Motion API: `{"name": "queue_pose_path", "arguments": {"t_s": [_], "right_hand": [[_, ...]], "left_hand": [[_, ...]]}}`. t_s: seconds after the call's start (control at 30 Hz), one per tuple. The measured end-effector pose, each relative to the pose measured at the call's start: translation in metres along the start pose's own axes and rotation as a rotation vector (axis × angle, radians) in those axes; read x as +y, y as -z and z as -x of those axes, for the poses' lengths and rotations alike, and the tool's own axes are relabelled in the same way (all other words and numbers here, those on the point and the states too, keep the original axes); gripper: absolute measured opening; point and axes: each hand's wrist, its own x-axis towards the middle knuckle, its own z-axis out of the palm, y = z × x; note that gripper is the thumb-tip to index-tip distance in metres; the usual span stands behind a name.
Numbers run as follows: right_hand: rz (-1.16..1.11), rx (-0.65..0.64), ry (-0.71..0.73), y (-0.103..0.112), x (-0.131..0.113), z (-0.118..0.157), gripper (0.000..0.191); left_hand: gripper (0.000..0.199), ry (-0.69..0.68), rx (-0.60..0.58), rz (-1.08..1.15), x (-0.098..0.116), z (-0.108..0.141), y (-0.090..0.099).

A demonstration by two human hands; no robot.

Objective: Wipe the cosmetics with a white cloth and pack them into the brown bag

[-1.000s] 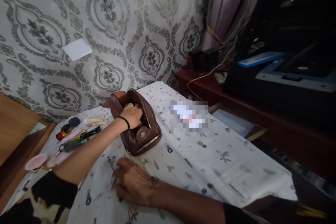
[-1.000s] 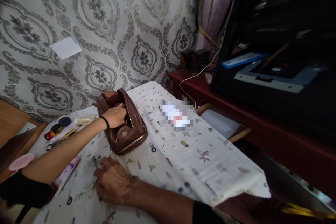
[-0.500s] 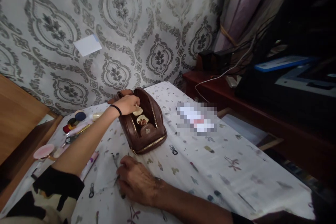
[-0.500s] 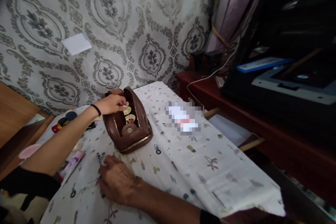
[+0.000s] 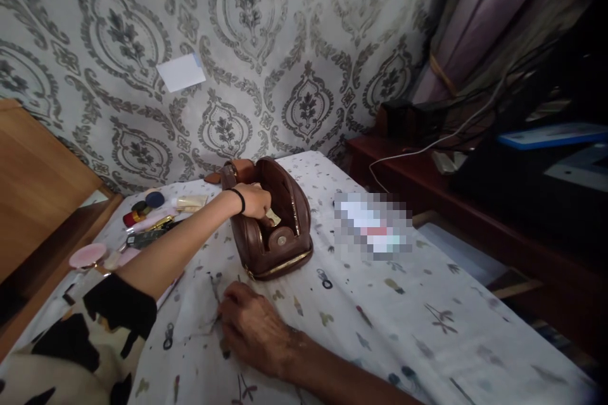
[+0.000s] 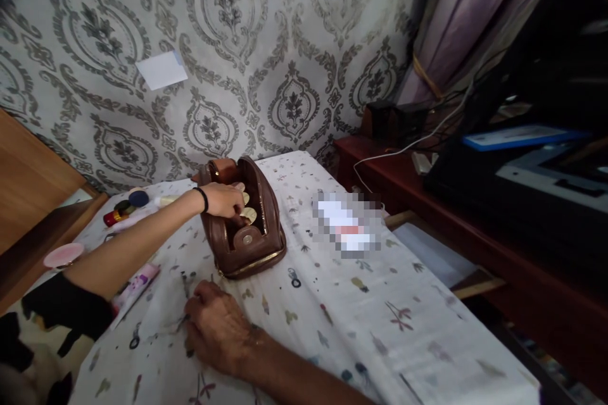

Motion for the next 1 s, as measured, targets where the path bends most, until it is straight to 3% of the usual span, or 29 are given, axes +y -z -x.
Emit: {"name": "queue_pose_path", "arguments": {"t_s": [0.1,0.17,0.23,0.33,0.4,0.53,0.6,0.67,0.83,0.93,1.0], "right_hand": [[0.006,-0.007,-0.01,0.0,0.0,0.0,0.013],[0.01,-0.013,-0.013,0.0,0.0,0.0,0.013],[0.006,-0.015,-0.012,0.0,0.0,0.0,0.012],[-0.013,-0.011,-0.001,0.0,0.0,0.0,0.012],[-0.027,-0.004,0.004,0.0,0.001,0.0,0.012],[-0.025,0.019,0.018,-0.002,0.002,-0.001,0.012],[-0.004,0.026,0.029,-0.004,0.003,-0.001,0.011],[0.011,0.029,0.03,-0.005,0.005,-0.001,0.011],[-0.034,0.029,0.031,-0.006,0.008,-0.002,0.013],[-0.07,0.055,0.045,-0.006,0.009,-0.004,0.015],[-0.092,0.078,0.055,-0.006,0.009,-0.005,0.016]], "left_hand": [[0.014,-0.048,-0.197,-0.074,0.003,-0.004,-0.001],[0.015,-0.066,-0.248,-0.1,0.006,-0.006,0.001],[0.016,-0.077,-0.246,-0.108,0.008,-0.006,0.004],[0.013,-0.086,-0.156,-0.085,0.006,0.001,0.015],[0.019,-0.086,0.026,-0.038,-0.001,0.011,0.023],[0.024,-0.018,0.673,0.213,-0.024,0.05,0.024],[0.023,0.059,0.828,0.341,-0.035,0.077,0.012],[0.024,0.139,0.845,0.409,-0.041,0.107,-0.009],[0.023,0.251,0.715,0.392,-0.032,0.174,-0.084],[0.022,0.238,0.587,0.299,-0.021,0.196,-0.123],[0.021,0.228,0.509,0.248,-0.017,0.202,-0.139]]}}
